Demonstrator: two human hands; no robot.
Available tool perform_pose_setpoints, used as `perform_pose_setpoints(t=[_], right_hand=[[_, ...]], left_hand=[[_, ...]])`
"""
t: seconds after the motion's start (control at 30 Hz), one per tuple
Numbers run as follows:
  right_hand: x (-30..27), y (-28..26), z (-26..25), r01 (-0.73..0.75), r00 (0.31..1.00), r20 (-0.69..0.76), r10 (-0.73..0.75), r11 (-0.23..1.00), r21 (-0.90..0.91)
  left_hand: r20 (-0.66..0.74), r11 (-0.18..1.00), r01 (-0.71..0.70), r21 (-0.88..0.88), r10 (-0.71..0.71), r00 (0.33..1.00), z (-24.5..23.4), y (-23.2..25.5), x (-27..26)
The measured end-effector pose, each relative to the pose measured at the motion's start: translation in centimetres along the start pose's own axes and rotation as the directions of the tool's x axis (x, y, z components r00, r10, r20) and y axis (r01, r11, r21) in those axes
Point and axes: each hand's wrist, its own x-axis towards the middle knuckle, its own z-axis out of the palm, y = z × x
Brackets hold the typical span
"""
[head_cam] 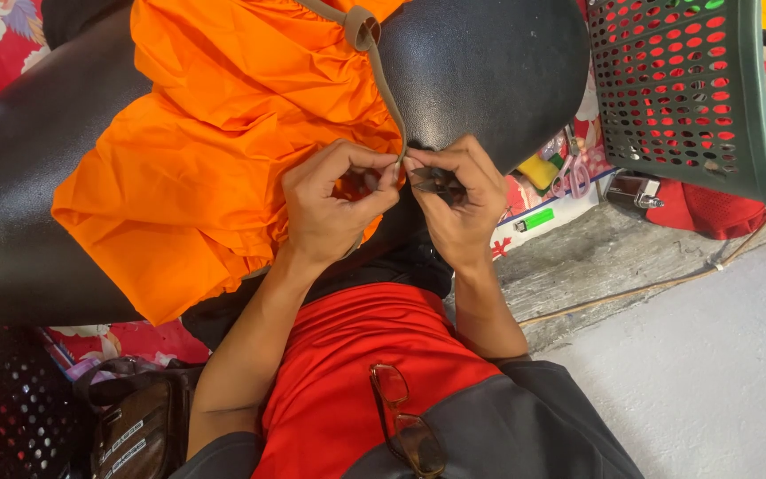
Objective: Fitting an orange fabric cover onto a motorcycle seat and trimming the elastic strap with scissors.
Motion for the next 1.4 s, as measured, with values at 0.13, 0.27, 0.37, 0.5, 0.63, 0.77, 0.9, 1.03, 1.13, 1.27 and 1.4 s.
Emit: perform_pose_setpoints(t=[0.13,0.27,0.37,0.5,0.63,0.77,0.9,1.03,1.13,1.27,1.4], right_hand=[[-0.1,-0.1,0.2,0.014,1.000,-0.013,-0.015,0.999,-0.038],[-0.3,0.4,0.3,0.004,1.000,-0.019,-0.005,0.999,-0.036],[-0.6,0.9,0.4,-0.020,0.999,-0.030,0.020,1.000,0.002],[-0.9,1.4,0.5,-0.053,0.998,-0.039,0.054,0.998,0.037],[-1.1,1.3,0.8,-0.047,0.997,-0.056,0.048,0.999,0.024],[-1.1,1.3,0.8,-0.068,0.995,-0.074,0.070,0.997,0.035],[-1.1,2.5,0.0,-0.093,0.990,-0.099,0.101,0.993,0.077],[-1.4,4.0,-2.4,-0.134,0.985,-0.091,0.149,0.978,0.161],[-1.3,5.2,-6.6,-0.149,0.986,-0.030,0.162,0.956,0.252],[-0.8,5.3,-14.7,-0.233,0.939,0.310,0.148,0.938,0.258],[0.0,3.3,-18.9,-0.262,0.803,0.567,0.183,0.963,0.061]], left_hand=[[0.017,1.000,-0.001,0.007,0.001,1.000,-0.1,-0.1,0.0],[0.011,1.000,0.000,0.009,0.000,1.000,0.0,0.0,0.0],[0.000,1.000,0.008,0.006,-0.008,1.000,0.0,-0.1,-0.1],[0.007,1.000,0.008,0.015,-0.008,1.000,0.1,-0.1,-0.1],[0.003,1.000,0.015,0.027,-0.016,1.000,0.1,0.0,-0.2],[0.001,1.000,0.007,0.029,-0.007,1.000,0.1,-0.2,-0.1],[-0.001,0.999,0.015,0.034,-0.015,1.000,0.0,0.0,0.0],[-0.010,0.999,0.022,0.034,-0.022,1.000,0.1,-0.1,-0.1],[-0.008,0.999,0.017,0.033,-0.017,1.000,0.0,-0.1,0.0],[-0.001,1.000,0.022,-0.001,-0.022,1.000,0.1,-0.3,-0.1],[0.007,0.999,0.029,-0.023,-0.029,1.000,0.1,-0.3,-0.1]])
